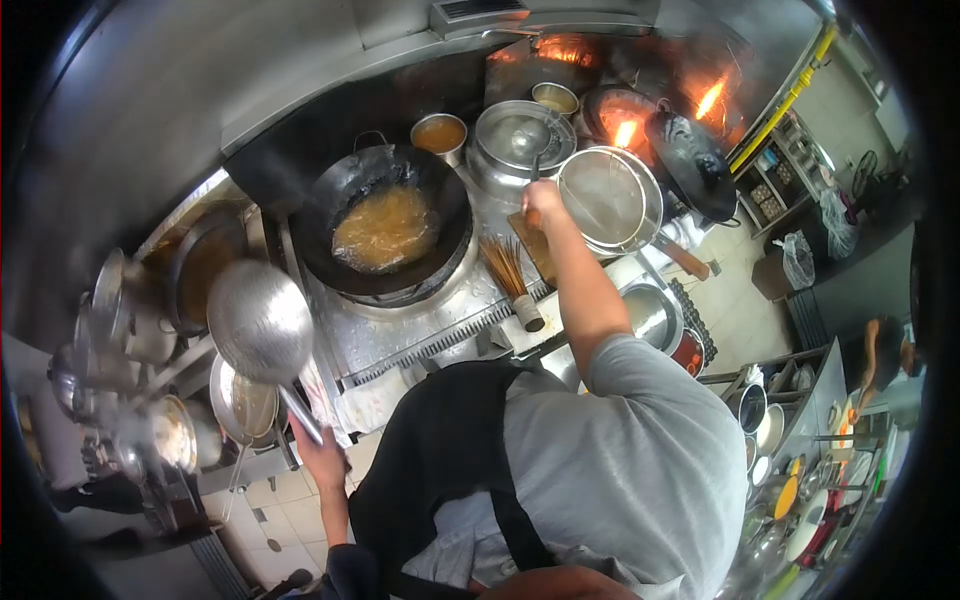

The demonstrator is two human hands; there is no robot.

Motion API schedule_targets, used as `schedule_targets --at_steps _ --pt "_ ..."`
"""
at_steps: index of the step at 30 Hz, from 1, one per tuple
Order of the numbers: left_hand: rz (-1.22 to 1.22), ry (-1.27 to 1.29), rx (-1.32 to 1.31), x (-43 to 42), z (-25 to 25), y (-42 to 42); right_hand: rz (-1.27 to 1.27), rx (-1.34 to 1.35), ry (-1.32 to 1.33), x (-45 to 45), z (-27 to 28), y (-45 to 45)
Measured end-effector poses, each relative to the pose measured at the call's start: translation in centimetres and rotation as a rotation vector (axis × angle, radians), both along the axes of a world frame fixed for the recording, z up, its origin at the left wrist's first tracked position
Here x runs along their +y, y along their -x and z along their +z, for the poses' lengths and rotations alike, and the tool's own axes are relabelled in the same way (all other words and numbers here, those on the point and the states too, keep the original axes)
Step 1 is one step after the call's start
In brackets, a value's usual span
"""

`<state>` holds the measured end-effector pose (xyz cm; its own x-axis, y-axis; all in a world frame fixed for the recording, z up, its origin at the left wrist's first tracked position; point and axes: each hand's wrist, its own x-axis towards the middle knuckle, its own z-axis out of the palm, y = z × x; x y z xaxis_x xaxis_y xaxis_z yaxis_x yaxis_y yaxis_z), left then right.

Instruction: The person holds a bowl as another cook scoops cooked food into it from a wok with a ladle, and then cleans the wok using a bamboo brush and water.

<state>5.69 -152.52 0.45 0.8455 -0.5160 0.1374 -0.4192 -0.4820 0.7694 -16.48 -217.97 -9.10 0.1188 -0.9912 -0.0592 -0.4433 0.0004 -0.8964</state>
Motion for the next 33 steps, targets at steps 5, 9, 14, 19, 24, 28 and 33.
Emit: schedule_targets --at_steps 5,9,14,19,24,28,33 --pt "0.149 0.127 0.908 7.2 -4.4 1.1 0.114 -1.28 -0.93 4.7 9.1 2.0" --pt "-0.007 0.083 0.917 9.1 -9.8 1.5 0.292 -1.23 -0.95 9.3 13.4 3.6" --pt "-0.084 0.084 0.936 7.4 -9.0 0.0 0.32 -1.153 -0.943 15.7 17.1 4.6" --pt "-0.406 -0.399 -0.384 2.7 -8.3 -4.1 0.479 -0.99 -0.955 19.3 16.4 4.7" --pt "-0.634 -0.087 -0.364 -15.9 -1.5 -5.6 0.553 -0.808 -0.959 23.8 17.5 3.9" --pt "-0.58 -0.053 0.11 -31.6 -5.0 -8.2 0.664 -0.641 -0.846 26.3 18.7 2.4" --pt "-0.348 0.023 0.89 -40.9 -5.1 -11.6 0.765 -0.117 -0.192 28.7 18.0 2.1"
